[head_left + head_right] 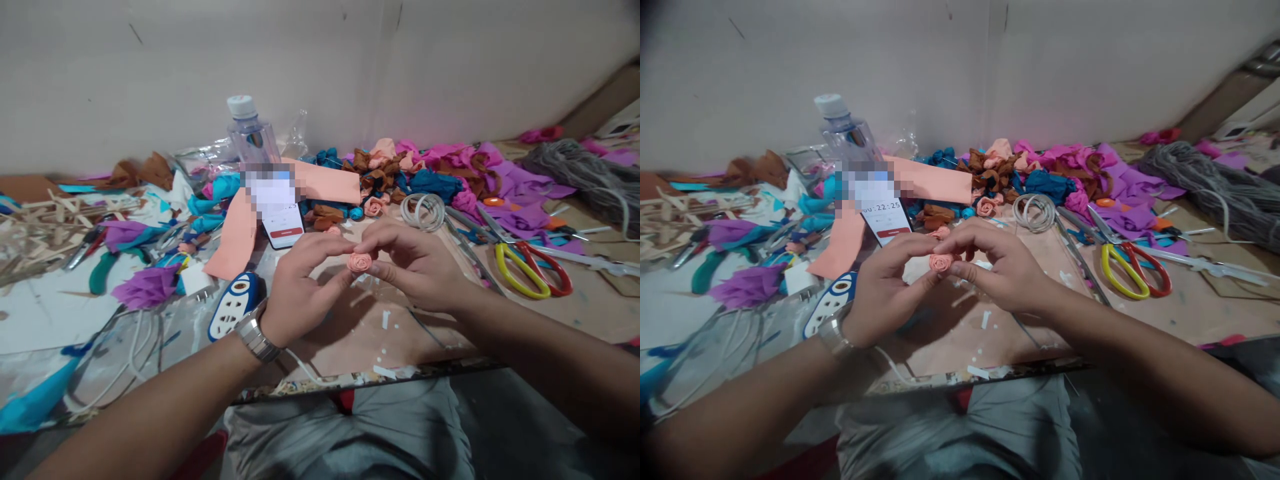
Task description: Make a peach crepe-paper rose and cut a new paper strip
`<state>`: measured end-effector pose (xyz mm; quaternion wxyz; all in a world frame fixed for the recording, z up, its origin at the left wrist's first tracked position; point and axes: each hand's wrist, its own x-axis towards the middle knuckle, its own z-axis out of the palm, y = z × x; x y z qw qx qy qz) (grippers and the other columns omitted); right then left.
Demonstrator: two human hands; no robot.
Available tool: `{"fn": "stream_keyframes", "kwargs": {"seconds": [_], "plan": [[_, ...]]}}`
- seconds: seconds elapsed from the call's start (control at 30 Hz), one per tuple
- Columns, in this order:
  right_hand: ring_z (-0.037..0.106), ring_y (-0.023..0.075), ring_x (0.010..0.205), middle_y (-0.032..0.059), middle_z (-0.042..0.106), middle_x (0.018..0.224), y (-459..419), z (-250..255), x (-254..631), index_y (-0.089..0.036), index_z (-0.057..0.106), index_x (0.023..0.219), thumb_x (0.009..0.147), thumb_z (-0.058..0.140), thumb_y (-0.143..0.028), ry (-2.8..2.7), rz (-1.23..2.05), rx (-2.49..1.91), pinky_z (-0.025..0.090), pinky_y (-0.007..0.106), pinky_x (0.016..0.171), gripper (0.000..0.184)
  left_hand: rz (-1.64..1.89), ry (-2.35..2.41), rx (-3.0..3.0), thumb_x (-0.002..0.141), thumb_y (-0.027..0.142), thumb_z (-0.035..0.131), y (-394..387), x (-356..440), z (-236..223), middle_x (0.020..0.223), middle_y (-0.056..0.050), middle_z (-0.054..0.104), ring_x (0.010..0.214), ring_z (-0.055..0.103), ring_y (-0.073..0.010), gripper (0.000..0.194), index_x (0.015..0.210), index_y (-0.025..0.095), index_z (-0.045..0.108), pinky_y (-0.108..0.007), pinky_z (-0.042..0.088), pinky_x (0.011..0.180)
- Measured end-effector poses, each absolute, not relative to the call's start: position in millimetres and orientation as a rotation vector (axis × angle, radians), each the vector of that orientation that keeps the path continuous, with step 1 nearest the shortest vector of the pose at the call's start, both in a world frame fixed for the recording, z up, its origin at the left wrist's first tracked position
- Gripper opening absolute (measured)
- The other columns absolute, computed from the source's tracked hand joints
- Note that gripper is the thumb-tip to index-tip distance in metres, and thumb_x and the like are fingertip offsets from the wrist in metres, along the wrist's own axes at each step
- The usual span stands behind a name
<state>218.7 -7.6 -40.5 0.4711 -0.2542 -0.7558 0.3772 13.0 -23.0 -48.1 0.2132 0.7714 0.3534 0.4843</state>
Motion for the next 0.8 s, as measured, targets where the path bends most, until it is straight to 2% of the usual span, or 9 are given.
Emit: {"fn": "stream_keyframes", "kwargs": {"seconds": [0.2,0.4,0.63,0.8], "plan": [[0.062,0.0163,0.092,0.0024,0.068,0.097,-7.6,-40.7,217.3,-0.024,0.071,0.104,0.089,0.073,-0.018,-1.874,0.904,-0.601,0.048,0.034,0.085,0.016,1.374,0.940,2.147,0.086,0.020,0.075,-21.7,11.8,-48.2,0.098,-0.005,0.074,0.096,0.068,-0.0171,0.011,0.096,0.018,0.075,-0.033,0.053,0.091],[0.063,0.0163,0.091,0.0039,0.069,0.102,-7.2,-37.8,219.1,-0.024,0.072,0.110,0.088,0.075,-0.023,-1.910,0.877,-0.652,0.050,0.032,0.080,0.021,1.389,0.942,2.143,0.086,0.019,0.075,-21.6,11.5,-47.6,0.093,-0.003,0.075,0.091,0.068,-0.0153,0.006,0.092,0.020,0.077,-0.032,0.053,0.090],[0.063,0.0155,0.079,0.0020,0.072,0.088,-5.7,-32.2,221.1,-0.024,0.076,0.094,0.086,0.077,-0.030,-1.923,0.842,-0.750,0.050,0.031,0.073,0.010,1.337,1.006,2.126,0.088,0.025,0.073,-23.1,11.9,-44.9,0.094,-0.004,0.075,0.093,0.068,-0.0176,0.008,0.094,0.023,0.077,-0.034,0.054,0.089],[0.064,0.0157,0.077,0.0030,0.072,0.086,-3.8,-35.1,222.9,-0.021,0.075,0.090,0.085,0.078,-0.035,-1.828,0.926,-0.806,0.049,0.030,0.070,0.015,1.314,1.063,2.053,0.088,0.029,0.073,-25.7,13.8,-42.0,0.099,-0.006,0.076,0.102,0.069,-0.0206,0.012,0.098,0.022,0.076,-0.036,0.054,0.093]]}}
